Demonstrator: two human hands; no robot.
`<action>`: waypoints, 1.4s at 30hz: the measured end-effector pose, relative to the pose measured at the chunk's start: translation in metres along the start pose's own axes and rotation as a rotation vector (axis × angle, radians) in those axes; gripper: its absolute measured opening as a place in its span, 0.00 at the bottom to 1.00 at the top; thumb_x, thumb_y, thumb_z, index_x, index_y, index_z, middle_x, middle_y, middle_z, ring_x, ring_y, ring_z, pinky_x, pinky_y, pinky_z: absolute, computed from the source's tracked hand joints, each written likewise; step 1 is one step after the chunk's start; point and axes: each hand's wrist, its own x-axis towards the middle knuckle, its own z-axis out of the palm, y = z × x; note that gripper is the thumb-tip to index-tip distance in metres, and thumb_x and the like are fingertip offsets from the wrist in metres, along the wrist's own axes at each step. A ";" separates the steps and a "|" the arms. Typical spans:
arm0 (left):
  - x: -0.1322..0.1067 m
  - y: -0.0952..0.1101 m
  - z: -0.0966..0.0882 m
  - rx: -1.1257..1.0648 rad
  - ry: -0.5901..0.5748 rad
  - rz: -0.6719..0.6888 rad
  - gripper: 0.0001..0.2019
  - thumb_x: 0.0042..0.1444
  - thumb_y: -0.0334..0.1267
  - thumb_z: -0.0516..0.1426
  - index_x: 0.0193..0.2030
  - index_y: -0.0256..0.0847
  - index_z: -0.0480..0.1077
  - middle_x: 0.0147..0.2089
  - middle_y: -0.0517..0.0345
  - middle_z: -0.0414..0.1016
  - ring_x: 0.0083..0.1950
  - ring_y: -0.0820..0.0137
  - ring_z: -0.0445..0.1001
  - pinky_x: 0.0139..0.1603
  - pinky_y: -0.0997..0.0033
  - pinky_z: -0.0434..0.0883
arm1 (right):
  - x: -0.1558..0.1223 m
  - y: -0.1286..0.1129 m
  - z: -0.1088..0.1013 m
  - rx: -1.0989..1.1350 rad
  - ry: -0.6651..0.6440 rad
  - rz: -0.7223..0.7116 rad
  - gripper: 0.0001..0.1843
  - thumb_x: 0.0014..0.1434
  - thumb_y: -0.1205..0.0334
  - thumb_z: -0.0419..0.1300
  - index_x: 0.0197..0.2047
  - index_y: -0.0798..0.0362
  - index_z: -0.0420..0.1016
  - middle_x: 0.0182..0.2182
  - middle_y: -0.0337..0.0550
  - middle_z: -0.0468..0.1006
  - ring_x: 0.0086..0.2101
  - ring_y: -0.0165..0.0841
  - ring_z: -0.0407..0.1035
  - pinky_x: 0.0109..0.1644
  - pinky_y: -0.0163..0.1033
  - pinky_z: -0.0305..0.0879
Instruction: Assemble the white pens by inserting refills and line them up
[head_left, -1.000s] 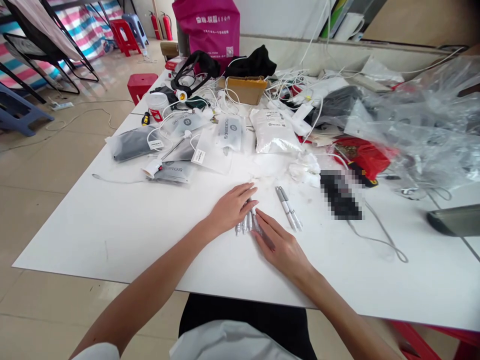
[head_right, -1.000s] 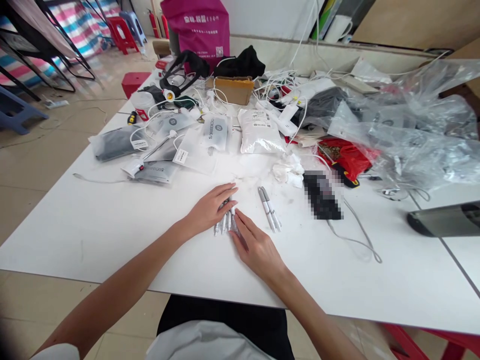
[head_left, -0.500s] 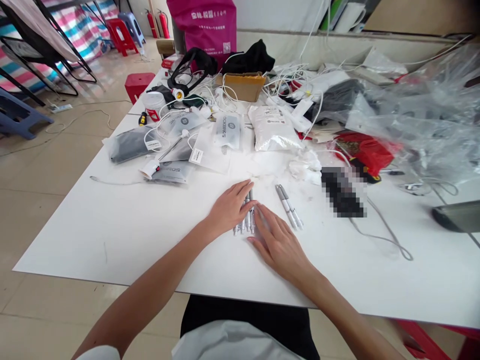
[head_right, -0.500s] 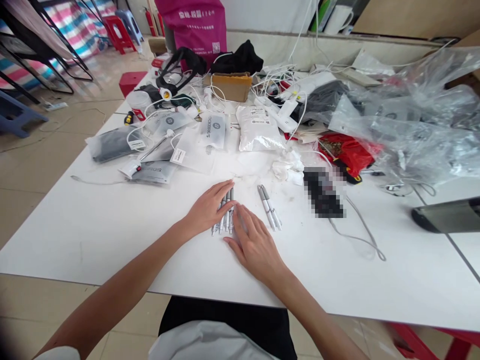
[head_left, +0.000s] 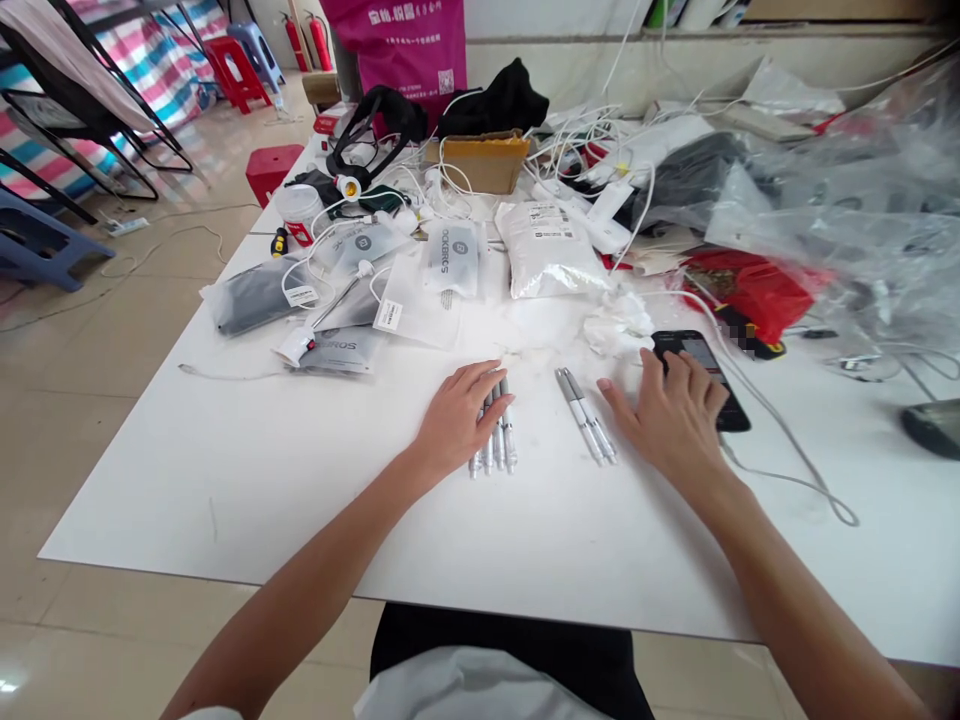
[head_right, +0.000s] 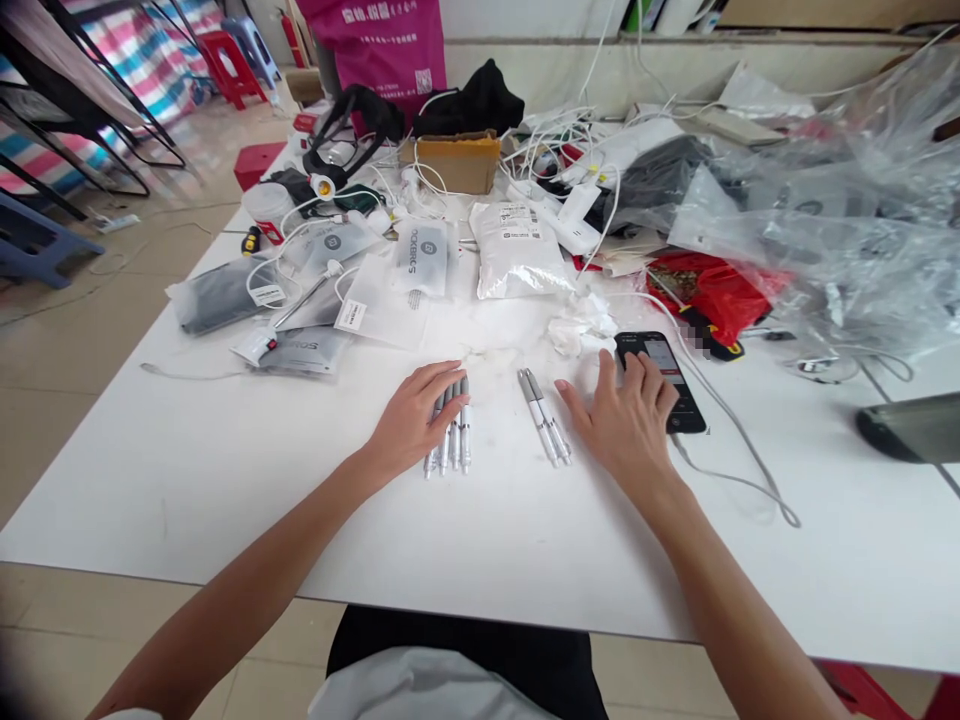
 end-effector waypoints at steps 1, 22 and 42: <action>0.000 0.000 0.000 -0.011 0.013 0.003 0.16 0.77 0.45 0.54 0.66 0.46 0.70 0.69 0.49 0.75 0.68 0.58 0.75 0.69 0.49 0.75 | 0.006 0.000 0.001 0.020 0.005 -0.024 0.39 0.75 0.40 0.51 0.73 0.65 0.62 0.65 0.78 0.69 0.68 0.66 0.59 0.65 0.73 0.59; 0.000 0.003 -0.004 -0.029 -0.129 0.153 0.12 0.75 0.45 0.57 0.54 0.46 0.81 0.65 0.51 0.79 0.72 0.56 0.71 0.70 0.46 0.72 | 0.028 -0.047 -0.008 0.083 -0.017 -0.322 0.16 0.70 0.51 0.60 0.36 0.54 0.77 0.47 0.58 0.76 0.47 0.51 0.66 0.48 0.54 0.64; 0.002 0.006 -0.003 -0.025 0.022 0.084 0.09 0.75 0.41 0.57 0.54 0.43 0.77 0.58 0.47 0.81 0.62 0.58 0.78 0.62 0.50 0.76 | 0.003 -0.076 -0.011 1.038 0.104 -0.128 0.15 0.72 0.53 0.62 0.50 0.47 0.60 0.31 0.35 0.74 0.24 0.29 0.64 0.26 0.37 0.61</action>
